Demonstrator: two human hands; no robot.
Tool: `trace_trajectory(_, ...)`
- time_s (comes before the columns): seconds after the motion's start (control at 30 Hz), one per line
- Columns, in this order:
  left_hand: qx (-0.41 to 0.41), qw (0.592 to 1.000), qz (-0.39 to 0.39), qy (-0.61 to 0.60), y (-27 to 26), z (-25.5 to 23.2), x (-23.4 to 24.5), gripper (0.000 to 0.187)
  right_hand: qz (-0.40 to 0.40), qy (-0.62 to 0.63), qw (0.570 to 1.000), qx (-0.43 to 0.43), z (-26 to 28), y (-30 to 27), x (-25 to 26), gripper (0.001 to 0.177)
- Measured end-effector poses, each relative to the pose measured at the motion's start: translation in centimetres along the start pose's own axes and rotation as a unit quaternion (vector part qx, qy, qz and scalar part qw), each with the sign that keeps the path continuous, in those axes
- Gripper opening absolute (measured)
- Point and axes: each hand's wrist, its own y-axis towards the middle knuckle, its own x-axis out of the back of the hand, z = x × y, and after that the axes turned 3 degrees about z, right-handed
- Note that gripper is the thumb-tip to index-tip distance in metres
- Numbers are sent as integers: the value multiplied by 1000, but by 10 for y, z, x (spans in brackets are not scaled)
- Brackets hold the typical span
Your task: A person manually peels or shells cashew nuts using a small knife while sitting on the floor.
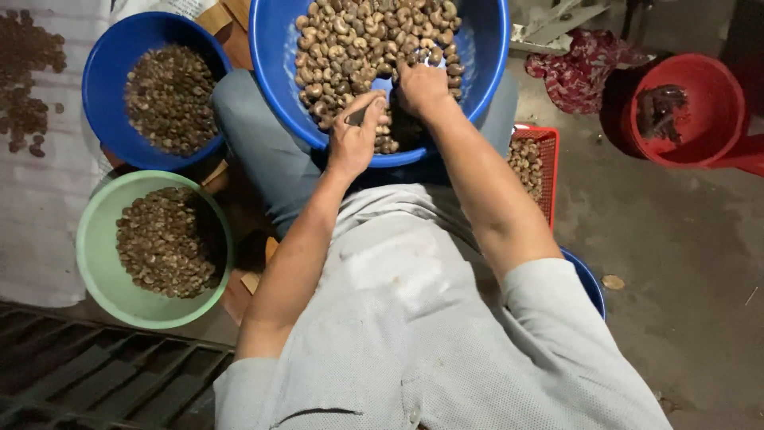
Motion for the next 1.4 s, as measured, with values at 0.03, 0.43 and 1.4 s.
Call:
trace_trajectory(0.03,2,1000,1,0,1,-3,2,31,2,1,1000,-1,7,4,-1,29)
trace_trajectory(0.43,-3,995,-35,-97,12,19,15,36,-55,320,933,-152,43,-28,76,48)
trace_trajectory(1.4,-49,992,-18,-115,6,13,17,40,26,822,568,20,52,-66,112,26)
